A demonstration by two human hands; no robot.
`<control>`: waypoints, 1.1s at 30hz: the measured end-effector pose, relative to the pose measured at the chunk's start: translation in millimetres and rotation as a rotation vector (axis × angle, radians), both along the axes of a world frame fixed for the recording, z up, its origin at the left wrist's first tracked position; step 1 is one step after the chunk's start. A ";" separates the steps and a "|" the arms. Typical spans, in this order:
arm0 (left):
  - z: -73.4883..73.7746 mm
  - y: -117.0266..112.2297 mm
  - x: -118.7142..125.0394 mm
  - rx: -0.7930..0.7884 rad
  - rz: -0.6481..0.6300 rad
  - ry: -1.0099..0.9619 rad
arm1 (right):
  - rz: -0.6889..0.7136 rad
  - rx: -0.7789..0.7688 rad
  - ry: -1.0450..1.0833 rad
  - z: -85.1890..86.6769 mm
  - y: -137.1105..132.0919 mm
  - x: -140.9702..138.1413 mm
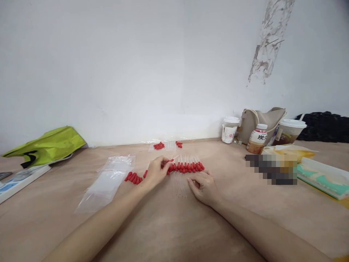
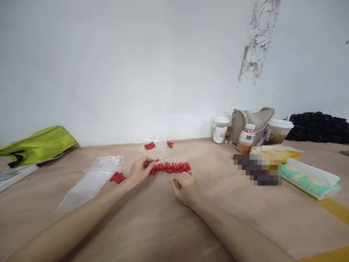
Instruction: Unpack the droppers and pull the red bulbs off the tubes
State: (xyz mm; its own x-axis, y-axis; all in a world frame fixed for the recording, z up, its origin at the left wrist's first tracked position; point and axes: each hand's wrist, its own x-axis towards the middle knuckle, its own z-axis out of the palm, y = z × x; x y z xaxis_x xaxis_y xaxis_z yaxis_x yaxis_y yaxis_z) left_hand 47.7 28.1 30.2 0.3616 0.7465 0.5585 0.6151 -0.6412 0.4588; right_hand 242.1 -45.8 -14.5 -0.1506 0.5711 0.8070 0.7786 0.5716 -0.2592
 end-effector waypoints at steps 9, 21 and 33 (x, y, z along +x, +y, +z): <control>-27.1 -54.6 -52.6 -0.512 -0.202 -0.431 | 0.033 0.037 -0.097 3.4 -1.5 2.8; -36.8 -60.0 -45.1 -0.374 -0.374 -0.299 | 0.195 0.095 -0.303 3.1 -6.0 -8.6; -27.9 -75.0 -31.5 -0.307 -0.226 0.036 | 0.234 0.069 -0.363 9.0 -12.7 -17.0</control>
